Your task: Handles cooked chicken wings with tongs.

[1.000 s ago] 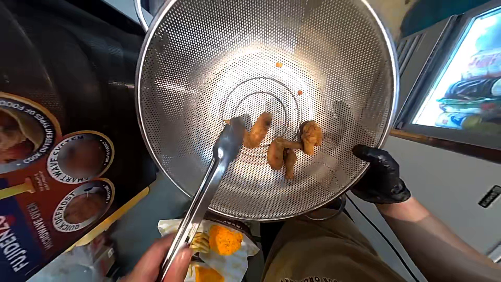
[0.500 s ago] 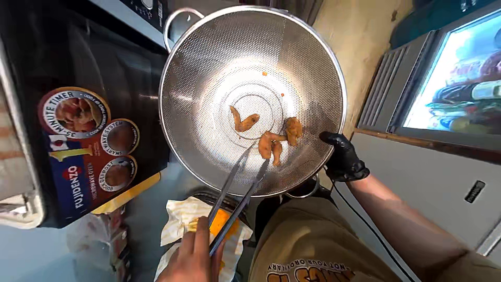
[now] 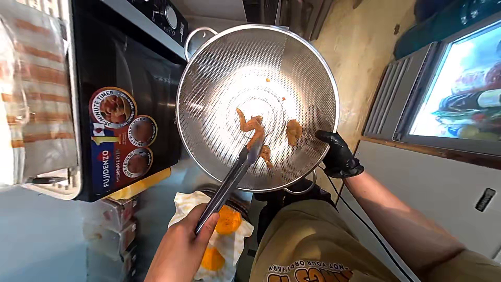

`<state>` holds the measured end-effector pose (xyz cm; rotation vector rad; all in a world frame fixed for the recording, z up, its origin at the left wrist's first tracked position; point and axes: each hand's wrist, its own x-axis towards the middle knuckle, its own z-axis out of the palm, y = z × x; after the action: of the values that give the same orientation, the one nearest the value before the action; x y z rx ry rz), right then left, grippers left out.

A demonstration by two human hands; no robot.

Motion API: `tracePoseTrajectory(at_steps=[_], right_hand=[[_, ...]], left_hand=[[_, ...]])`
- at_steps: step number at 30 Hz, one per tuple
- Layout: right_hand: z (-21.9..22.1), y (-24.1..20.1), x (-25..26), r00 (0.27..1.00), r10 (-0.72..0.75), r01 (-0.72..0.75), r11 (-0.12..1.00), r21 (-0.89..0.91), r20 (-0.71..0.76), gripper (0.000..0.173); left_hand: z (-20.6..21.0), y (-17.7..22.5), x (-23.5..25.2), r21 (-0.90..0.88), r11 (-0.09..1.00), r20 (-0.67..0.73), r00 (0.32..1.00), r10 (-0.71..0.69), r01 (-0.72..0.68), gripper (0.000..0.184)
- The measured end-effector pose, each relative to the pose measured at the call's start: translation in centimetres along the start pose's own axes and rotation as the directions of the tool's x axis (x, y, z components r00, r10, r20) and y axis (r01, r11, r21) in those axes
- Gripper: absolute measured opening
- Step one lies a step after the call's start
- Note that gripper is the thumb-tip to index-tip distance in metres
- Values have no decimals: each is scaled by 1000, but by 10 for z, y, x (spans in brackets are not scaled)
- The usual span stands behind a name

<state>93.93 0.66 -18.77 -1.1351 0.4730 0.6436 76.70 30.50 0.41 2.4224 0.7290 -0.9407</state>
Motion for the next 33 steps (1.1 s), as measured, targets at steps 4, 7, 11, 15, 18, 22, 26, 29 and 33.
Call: tracePoseTrajectory(at_steps=[4,7,11,15,18,22,26,29,33], right_hand=[[-2,1,0,1000,10,-11,1000,-14,-22,45],[0,1,0,999,19,-20,999,-31,-38,43],[-2,0,-2,998,37,-38,999,-36,-46,37],[-3,2,-4,996,70,-73,996,-43,-63,32],[-2,2,-3,997,43,-43,999,9,-61,27],[-67,55,13,981,-107,76,980,184,162,31],[-47,40,8,989,69,-61,996,62,-127,25],[-73,61,13,990,-100,83,982,171,95,29],[-74,61,12,992,-93,77,980,185,81,28]], left_hand=[[-2,-24,1,-380,922,163,987,-7,70,29],[0,-53,-5,-589,808,197,966,170,-23,27],[7,-97,2,-750,623,142,866,480,-223,36],[-1,-99,6,-733,598,79,833,547,-323,28],[-1,-98,13,-712,608,91,813,575,-351,30],[1,-104,14,-738,581,109,790,603,-342,28],[-1,-103,13,-735,585,113,787,606,-344,29],[-2,-101,13,-731,583,102,789,606,-354,27],[-5,-98,14,-720,597,116,786,607,-354,28]])
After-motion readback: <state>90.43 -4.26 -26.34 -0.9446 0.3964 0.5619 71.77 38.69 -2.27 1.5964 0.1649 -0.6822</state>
